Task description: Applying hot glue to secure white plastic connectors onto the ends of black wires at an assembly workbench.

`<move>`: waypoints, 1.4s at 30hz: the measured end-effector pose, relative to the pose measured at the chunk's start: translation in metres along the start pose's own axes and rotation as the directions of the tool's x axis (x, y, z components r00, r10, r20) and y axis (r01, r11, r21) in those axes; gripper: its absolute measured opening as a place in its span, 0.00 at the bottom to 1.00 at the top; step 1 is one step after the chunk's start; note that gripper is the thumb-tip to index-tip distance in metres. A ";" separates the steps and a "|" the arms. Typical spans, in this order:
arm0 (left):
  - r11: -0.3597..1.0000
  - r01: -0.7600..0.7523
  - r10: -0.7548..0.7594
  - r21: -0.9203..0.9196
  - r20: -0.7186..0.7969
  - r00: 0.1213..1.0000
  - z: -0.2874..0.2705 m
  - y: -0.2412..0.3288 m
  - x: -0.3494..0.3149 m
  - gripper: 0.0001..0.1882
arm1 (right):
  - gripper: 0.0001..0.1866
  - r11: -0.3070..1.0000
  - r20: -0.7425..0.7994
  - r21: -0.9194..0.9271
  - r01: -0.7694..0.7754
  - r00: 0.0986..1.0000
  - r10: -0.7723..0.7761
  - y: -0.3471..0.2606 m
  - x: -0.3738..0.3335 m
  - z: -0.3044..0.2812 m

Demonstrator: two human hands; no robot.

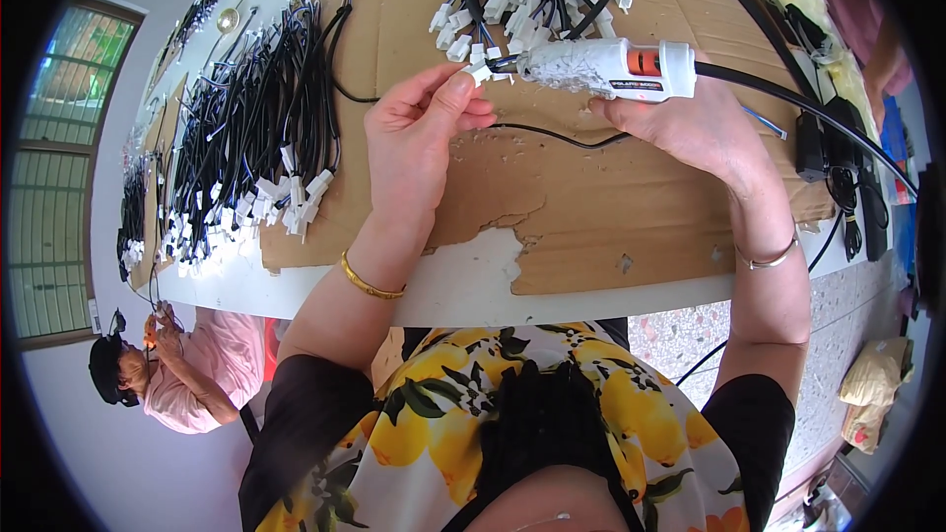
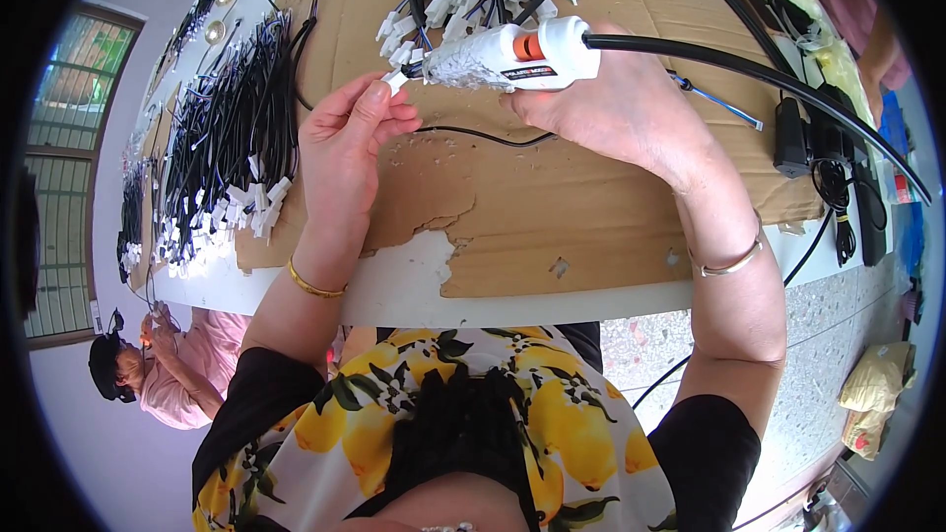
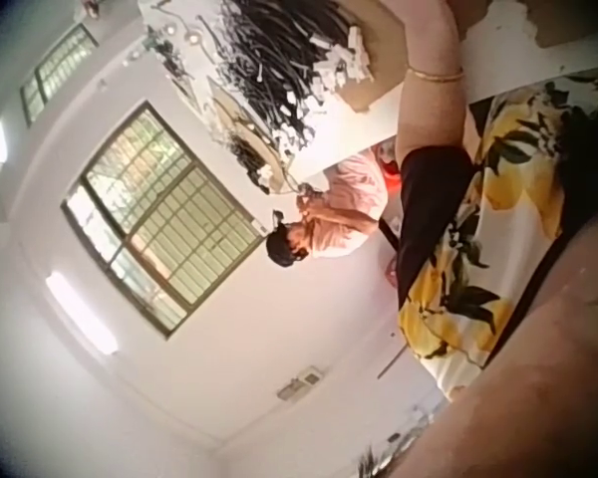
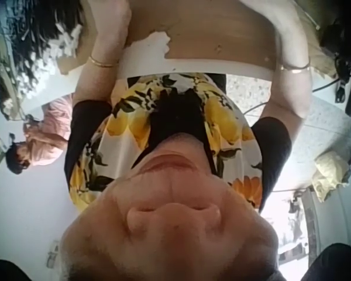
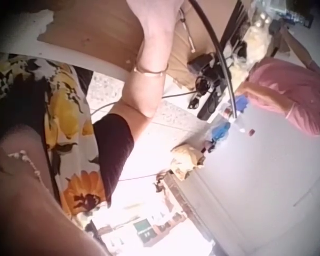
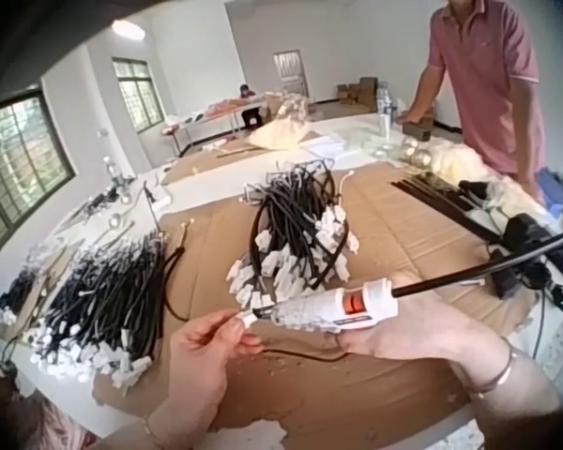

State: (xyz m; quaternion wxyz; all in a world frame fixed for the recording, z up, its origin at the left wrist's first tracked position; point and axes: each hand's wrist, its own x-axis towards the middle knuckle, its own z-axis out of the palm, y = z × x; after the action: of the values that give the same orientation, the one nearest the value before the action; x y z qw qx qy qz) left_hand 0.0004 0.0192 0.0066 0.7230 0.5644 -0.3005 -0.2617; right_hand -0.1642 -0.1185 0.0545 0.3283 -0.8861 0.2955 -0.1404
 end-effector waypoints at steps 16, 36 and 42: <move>0.994 0.094 -0.092 -0.048 0.042 0.995 0.000 0.001 -0.001 0.13 | 0.15 0.998 -0.002 0.064 -0.013 1.000 0.013 0.000 -0.001 -0.003; 1.000 0.007 -0.008 0.007 0.037 0.999 -0.001 -0.002 0.001 0.10 | 0.15 0.996 -0.043 0.086 -0.001 0.999 0.005 -0.005 -0.003 -0.004; 0.999 -0.033 0.032 0.031 0.050 0.998 -0.001 -0.002 0.000 0.10 | 0.14 0.998 -0.050 0.064 0.015 0.999 -0.012 -0.005 -0.003 -0.004</move>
State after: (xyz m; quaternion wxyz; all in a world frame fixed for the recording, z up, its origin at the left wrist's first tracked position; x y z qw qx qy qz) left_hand 0.0009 0.0189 0.0048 0.7105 0.5642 -0.3314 -0.2589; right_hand -0.1665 -0.1156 0.0610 0.3482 -0.8733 0.2928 -0.1742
